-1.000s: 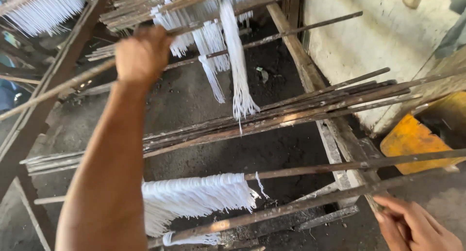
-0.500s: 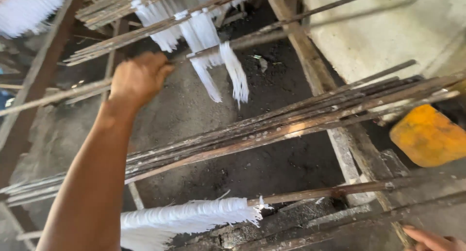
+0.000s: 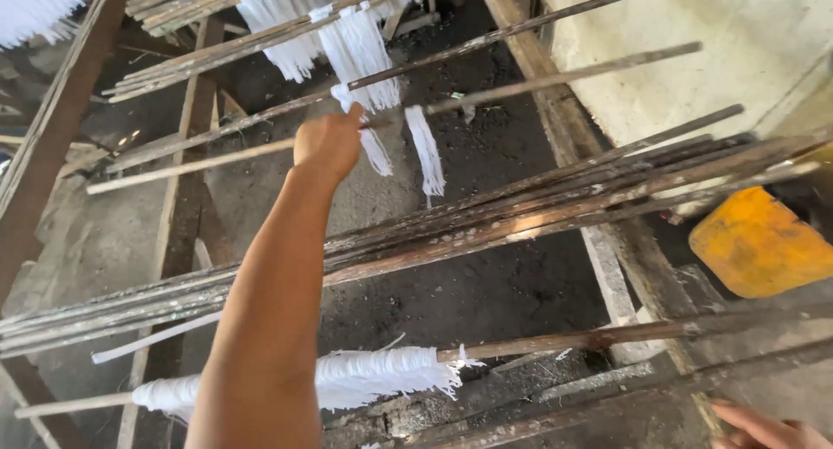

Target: Separating thin white fibers from a bundle and hanging them over wooden rods on a rack for processing.

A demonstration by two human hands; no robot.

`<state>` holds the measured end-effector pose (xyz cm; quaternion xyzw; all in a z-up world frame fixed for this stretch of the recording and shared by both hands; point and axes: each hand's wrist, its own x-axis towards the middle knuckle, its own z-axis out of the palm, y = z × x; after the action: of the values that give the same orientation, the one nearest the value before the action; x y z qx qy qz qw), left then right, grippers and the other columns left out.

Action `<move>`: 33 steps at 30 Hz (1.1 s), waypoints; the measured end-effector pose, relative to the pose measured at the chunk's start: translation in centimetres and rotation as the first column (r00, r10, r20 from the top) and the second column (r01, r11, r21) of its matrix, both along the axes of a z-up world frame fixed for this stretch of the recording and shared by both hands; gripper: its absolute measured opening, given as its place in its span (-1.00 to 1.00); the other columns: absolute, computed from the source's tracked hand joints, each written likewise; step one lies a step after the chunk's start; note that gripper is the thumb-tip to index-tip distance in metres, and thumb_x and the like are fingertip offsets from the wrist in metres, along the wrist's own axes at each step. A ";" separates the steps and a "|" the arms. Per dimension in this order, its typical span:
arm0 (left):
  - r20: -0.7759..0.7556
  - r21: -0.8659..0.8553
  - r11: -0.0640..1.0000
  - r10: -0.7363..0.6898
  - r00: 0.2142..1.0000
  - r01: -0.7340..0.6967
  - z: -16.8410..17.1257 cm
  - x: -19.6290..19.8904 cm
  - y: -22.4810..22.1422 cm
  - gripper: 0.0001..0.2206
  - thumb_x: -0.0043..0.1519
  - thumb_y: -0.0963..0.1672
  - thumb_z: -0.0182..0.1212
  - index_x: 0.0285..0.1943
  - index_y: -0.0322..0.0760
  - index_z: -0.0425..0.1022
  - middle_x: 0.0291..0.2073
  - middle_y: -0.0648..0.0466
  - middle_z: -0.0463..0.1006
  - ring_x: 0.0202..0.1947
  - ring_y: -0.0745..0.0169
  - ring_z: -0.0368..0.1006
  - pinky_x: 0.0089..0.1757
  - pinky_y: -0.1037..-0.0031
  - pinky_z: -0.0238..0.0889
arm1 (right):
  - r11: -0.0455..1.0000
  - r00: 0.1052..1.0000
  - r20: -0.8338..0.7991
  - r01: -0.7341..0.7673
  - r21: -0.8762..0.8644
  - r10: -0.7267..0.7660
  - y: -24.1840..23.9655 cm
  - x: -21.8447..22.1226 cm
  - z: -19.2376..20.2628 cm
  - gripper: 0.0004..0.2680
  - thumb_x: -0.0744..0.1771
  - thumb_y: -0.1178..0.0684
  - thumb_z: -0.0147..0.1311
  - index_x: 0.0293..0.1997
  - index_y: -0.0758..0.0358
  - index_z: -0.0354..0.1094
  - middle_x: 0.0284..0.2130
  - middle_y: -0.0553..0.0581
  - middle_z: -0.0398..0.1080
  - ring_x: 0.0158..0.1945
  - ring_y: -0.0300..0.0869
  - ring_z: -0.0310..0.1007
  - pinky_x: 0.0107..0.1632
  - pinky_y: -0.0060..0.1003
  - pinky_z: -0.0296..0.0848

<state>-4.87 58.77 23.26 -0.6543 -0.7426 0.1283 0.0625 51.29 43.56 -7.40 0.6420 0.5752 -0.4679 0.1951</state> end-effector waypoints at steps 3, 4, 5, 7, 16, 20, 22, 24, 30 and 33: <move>0.219 0.051 0.981 0.171 0.961 -0.186 1.2 1.9 -0.5 -0.54 0.20 -0.12 -0.13 0.27 -0.03 -0.18 -0.30 -0.10 0.35 -0.44 -0.06 0.35 -0.51 0.28 0.24 | 0.774 0.999 0.051 -0.030 0.633 -0.003 -5.1 -9.0 14.2 -0.57 0.13 -0.11 0.07 0.09 -0.26 0.10 -0.61 -0.22 0.49 -0.59 -0.48 0.52 -0.37 -0.48 0.23; 0.237 0.104 0.975 0.168 0.957 -0.197 1.7 2.2 -0.8 -0.47 0.18 -0.09 -0.08 0.29 -0.04 -0.24 -0.11 -0.13 0.28 -0.37 -0.09 0.35 -0.49 0.25 0.26 | 0.557 0.997 0.034 0.012 0.830 -0.072 -7.2 -11.8 19.3 -0.63 0.14 -0.09 -0.03 0.04 -0.19 0.19 -0.59 -0.20 0.43 -0.63 -0.40 0.42 -0.45 -0.48 0.33; 0.241 0.110 0.974 0.165 0.957 -0.196 2.2 2.7 -1.3 -0.47 0.18 -0.09 -0.08 0.29 -0.04 -0.24 -0.11 -0.13 0.28 -0.37 -0.09 0.35 -0.49 0.25 0.26 | 0.551 0.997 0.036 0.010 0.834 -0.073 -7.5 -12.6 20.8 -0.63 0.14 -0.09 -0.03 0.04 -0.19 0.19 -0.59 -0.20 0.43 -0.63 -0.40 0.42 -0.45 -0.48 0.33; 0.250 0.125 0.985 0.087 0.964 -0.121 3.2 3.6 -2.5 -0.63 0.21 -0.04 -0.12 0.15 -0.17 -0.01 -0.20 -0.13 0.35 -0.35 -0.13 0.36 -0.45 0.18 0.27 | 0.536 0.979 0.128 -0.024 0.844 -0.157 -8.4 -14.5 23.5 -0.74 0.19 -0.14 -0.11 -0.05 -0.30 0.25 -0.63 -0.26 0.39 -0.55 -0.40 0.39 -0.39 -0.52 0.30; 0.242 0.578 0.732 -0.576 0.781 0.361 5.0 7.9 -18.6 -0.83 0.16 -0.06 0.05 -0.27 -0.22 0.38 -0.56 0.15 0.47 -0.61 0.21 0.40 -0.60 0.32 0.27 | 0.200 0.963 -0.157 0.113 0.973 0.219 -9.3 -13.4 24.0 -0.80 0.29 0.11 -0.05 -0.04 0.34 0.32 -0.61 0.09 0.25 -0.64 -0.26 0.12 -0.43 -0.35 0.18; 0.243 0.635 0.681 -0.624 0.743 0.364 2.9 8.4 -28.8 -0.76 0.17 -0.02 -0.02 -0.28 -0.27 0.40 -0.60 0.18 0.44 -0.65 0.39 0.36 -0.68 0.60 0.15 | 0.141 0.959 -0.009 -0.032 0.990 0.283 -10.6 -14.0 25.7 -0.79 0.28 0.14 -0.02 -0.04 0.40 0.31 -0.60 0.16 0.33 -0.68 -0.28 0.20 -0.62 -0.46 0.18; 0.275 0.703 0.676 -0.546 0.791 0.221 1.8 7.7 -33.0 -0.88 0.12 -0.11 0.11 -0.27 -0.25 0.37 -0.51 0.14 0.43 -0.52 0.21 0.37 -0.51 0.46 0.16 | 0.116 0.949 -0.137 0.108 0.987 0.284 -11.0 -14.1 25.4 -0.85 0.34 0.21 0.02 -0.04 0.46 0.35 -0.48 0.22 0.34 -0.50 -0.17 0.26 -0.41 -0.36 0.23; 0.261 0.739 0.662 -0.452 0.853 0.125 -0.7 5.5 -36.2 -0.89 0.13 -0.13 0.08 -0.29 -0.27 0.39 -0.48 0.12 0.46 -0.48 0.20 0.40 -0.46 0.44 0.20 | 0.094 0.932 -0.198 0.178 0.980 0.304 -11.3 -14.1 24.7 -0.88 0.36 0.24 0.02 -0.03 0.44 0.35 -0.41 0.21 0.35 -0.44 -0.17 0.27 -0.31 -0.36 0.24; 0.187 0.799 0.599 -0.166 0.968 -0.051 -6.3 1.7 -41.7 -0.83 0.19 -0.09 -0.02 -0.40 -0.20 0.41 -0.54 0.15 0.44 -0.51 0.19 0.35 -0.44 0.41 0.10 | 0.022 0.919 -0.221 0.226 0.974 0.325 -11.4 -13.5 23.5 -0.91 0.37 0.19 -0.02 -0.08 0.30 0.36 -0.36 0.11 0.34 -0.34 -0.19 0.28 -0.18 -0.35 0.21; 0.132 0.836 0.548 -0.156 0.979 -0.026 -6.9 3.6 -42.3 -0.76 0.20 -0.07 -0.03 -0.52 -0.16 0.39 -0.62 0.18 0.42 -0.55 0.21 0.34 -0.42 0.42 0.04 | -0.035 0.862 -0.298 0.341 0.940 0.409 -14.0 -14.6 24.0 -0.90 0.37 0.25 -0.12 -0.13 0.40 0.33 -0.31 0.21 0.35 -0.30 -0.11 0.29 -0.16 -0.28 0.23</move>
<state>-1.26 16.44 16.41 -0.5825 -0.6918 -0.3049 0.2985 36.71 29.52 16.58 0.4162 0.7747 -0.0501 -0.4733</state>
